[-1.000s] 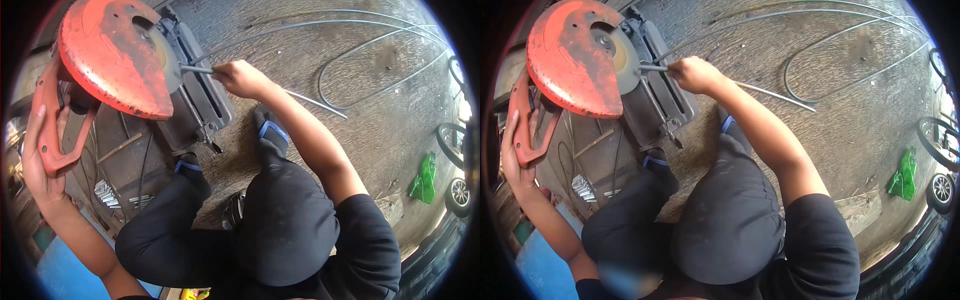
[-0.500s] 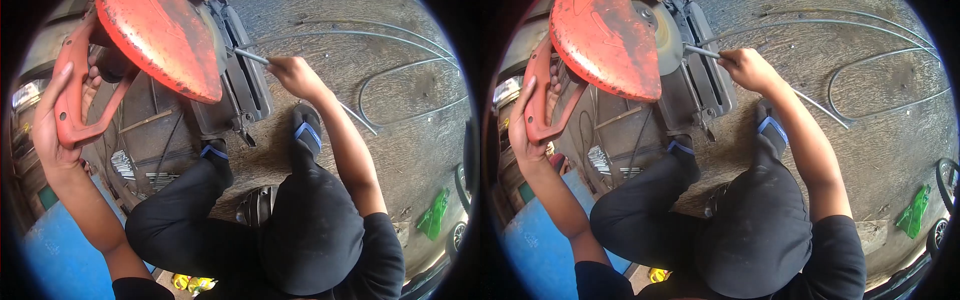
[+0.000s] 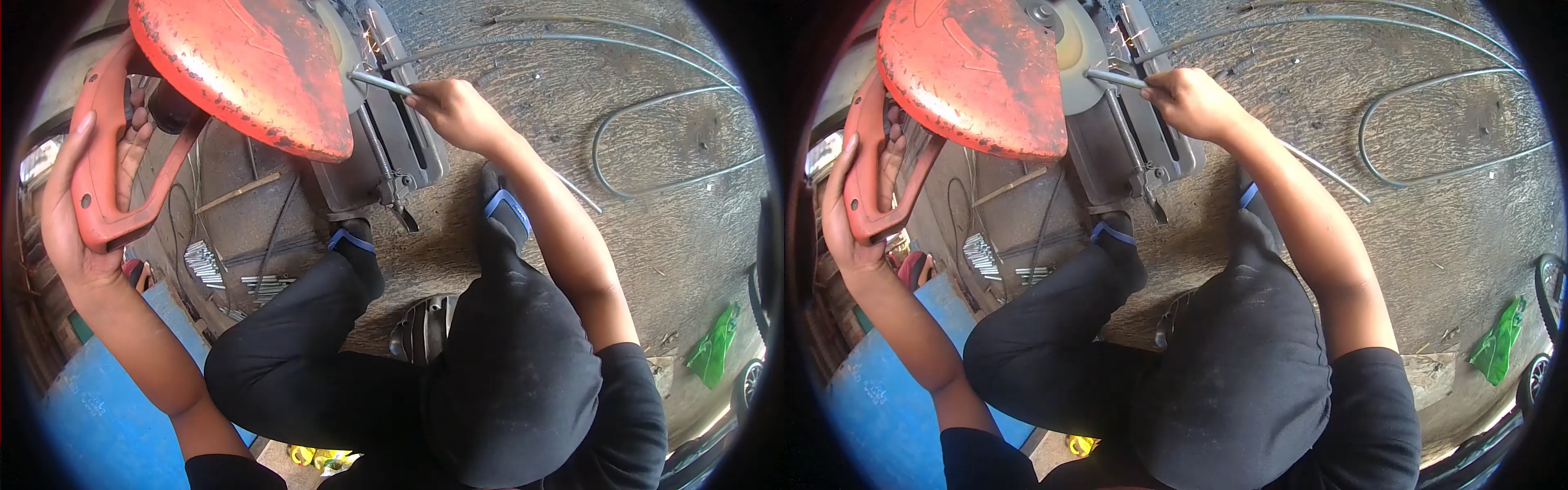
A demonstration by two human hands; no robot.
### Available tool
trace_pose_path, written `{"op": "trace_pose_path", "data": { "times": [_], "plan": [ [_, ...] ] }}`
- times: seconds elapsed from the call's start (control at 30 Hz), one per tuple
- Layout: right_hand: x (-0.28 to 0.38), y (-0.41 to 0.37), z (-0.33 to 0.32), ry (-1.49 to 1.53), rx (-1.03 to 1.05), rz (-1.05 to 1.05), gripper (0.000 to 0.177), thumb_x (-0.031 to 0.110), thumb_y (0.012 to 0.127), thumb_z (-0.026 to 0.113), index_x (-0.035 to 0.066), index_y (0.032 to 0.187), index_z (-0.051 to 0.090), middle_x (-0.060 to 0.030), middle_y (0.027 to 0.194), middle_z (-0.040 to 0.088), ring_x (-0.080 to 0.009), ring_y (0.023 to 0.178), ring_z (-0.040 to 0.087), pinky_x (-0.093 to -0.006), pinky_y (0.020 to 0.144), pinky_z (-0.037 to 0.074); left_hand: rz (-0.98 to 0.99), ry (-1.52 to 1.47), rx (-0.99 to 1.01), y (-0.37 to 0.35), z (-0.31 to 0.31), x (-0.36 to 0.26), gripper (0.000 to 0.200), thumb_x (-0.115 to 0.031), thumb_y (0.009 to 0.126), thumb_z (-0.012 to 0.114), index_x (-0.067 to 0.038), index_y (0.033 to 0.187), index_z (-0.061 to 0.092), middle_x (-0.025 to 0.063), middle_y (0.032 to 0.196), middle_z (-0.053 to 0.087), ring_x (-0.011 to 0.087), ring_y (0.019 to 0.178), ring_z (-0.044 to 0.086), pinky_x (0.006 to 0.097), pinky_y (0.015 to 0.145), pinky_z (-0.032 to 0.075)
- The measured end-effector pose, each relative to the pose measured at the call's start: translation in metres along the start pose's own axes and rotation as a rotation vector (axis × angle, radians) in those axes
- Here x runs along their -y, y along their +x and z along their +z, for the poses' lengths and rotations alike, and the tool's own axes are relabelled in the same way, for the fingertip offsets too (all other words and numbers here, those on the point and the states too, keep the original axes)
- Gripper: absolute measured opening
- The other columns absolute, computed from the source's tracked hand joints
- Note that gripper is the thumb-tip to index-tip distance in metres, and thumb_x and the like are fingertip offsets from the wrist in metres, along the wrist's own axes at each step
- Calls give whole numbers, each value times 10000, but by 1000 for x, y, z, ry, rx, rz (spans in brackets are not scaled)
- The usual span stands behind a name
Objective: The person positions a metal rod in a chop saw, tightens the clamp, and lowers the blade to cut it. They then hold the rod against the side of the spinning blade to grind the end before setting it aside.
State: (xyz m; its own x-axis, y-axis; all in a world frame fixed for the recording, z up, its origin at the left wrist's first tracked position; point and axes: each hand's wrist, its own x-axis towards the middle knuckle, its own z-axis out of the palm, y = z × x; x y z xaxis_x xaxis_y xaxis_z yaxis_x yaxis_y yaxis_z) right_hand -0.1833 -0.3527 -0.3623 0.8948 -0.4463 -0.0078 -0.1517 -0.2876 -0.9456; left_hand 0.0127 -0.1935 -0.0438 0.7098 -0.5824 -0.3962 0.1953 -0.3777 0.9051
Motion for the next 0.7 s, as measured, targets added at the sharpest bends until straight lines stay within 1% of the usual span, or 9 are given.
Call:
{"op": "trace_pose_path", "data": {
  "times": [0.1, 0.17, 0.3, 0.4, 0.47, 0.57, 0.63, 0.67, 0.7],
  "plan": [
    [1, -1, 2, -30, -43, -19, 273, 211, 888, 579, -14, 1032, 635, -228, 705, 592, -331, 616, 590, -388, 623, 467, 14, -5, 67, 2, -1, 1, 471, -134, 904, 527, 118, 1279, 395, 228, 1137, 574, 276, 1005, 598, 370, 934, 487],
    [3, -4, 3, -49, -55, -23, 268, 208, 884, 583, -13, 1025, 638, -232, 711, 596, -350, 625, 601, -392, 622, 472, 17, 51, 19, 2, -2, 0, 421, -179, 905, 534, 0, 1278, 458, 145, 1119, 602, 248, 1046, 575, 494, 953, 459],
    [4, -6, 7, -139, -128, -30, 246, 201, 873, 597, 15, 1027, 647, -229, 718, 602, -373, 684, 622, -418, 627, 488, -7, 31, 7, 2, -5, -1, 417, -175, 908, 525, 11, 1275, 455, 154, 1125, 599, 257, 1049, 574, 494, 960, 454],
    [0, -6, 11, -244, -158, -56, 239, 195, 865, 602, 38, 1040, 647, -216, 706, 605, -375, 691, 625, -435, 619, 496, -35, -1, 37, 1, -4, -1, 430, -175, 911, 521, 25, 1283, 443, 164, 1142, 593, 263, 1057, 571, 482, 969, 451],
    [-3, -5, 14, -307, -173, -78, 237, 191, 861, 603, 49, 1046, 646, -207, 691, 604, -373, 680, 624, -442, 611, 497, 21, 40, -10, -1, 2, 0, 452, -149, 912, 514, 122, 1260, 417, 228, 1138, 582, 287, 1004, 609, 373, 934, 493],
    [-4, -5, 16, -404, -228, -146, 208, 189, 860, 599, 51, 1009, 646, -196, 653, 591, -370, 656, 615, -449, 594, 497, 3, 17, 10, 0, 2, -1, 443, -144, 913, 516, 125, 1252, 423, 229, 1123, 588, 282, 990, 613, 370, 927, 496],
    [1, -6, 11, -330, -238, -172, 189, 204, 876, 575, 26, 903, 633, -201, 637, 574, -379, 637, 599, -456, 591, 480, 20, 50, -5, 3, -1, 0, 440, -141, 912, 520, 126, 1249, 426, 230, 1118, 589, 275, 986, 613, 367, 920, 498],
    [5, -7, 7, -330, -238, -174, 189, 204, 876, 575, 26, 903, 633, -201, 637, 574, -379, 637, 599, -456, 591, 480, 37, 82, -22, 4, -3, 0, 438, -138, 910, 524, 126, 1246, 429, 232, 1113, 590, 269, 981, 613, 364, 914, 500],
    [11, -8, 2, -306, -178, -99, 217, 226, 879, 554, 23, 844, 622, -201, 628, 584, -379, 630, 606, -459, 597, 490, 39, 82, -25, 6, -7, -1, 438, -138, 910, 524, 126, 1246, 429, 232, 1113, 590, 269, 981, 613, 364, 914, 500]
  ]
}}
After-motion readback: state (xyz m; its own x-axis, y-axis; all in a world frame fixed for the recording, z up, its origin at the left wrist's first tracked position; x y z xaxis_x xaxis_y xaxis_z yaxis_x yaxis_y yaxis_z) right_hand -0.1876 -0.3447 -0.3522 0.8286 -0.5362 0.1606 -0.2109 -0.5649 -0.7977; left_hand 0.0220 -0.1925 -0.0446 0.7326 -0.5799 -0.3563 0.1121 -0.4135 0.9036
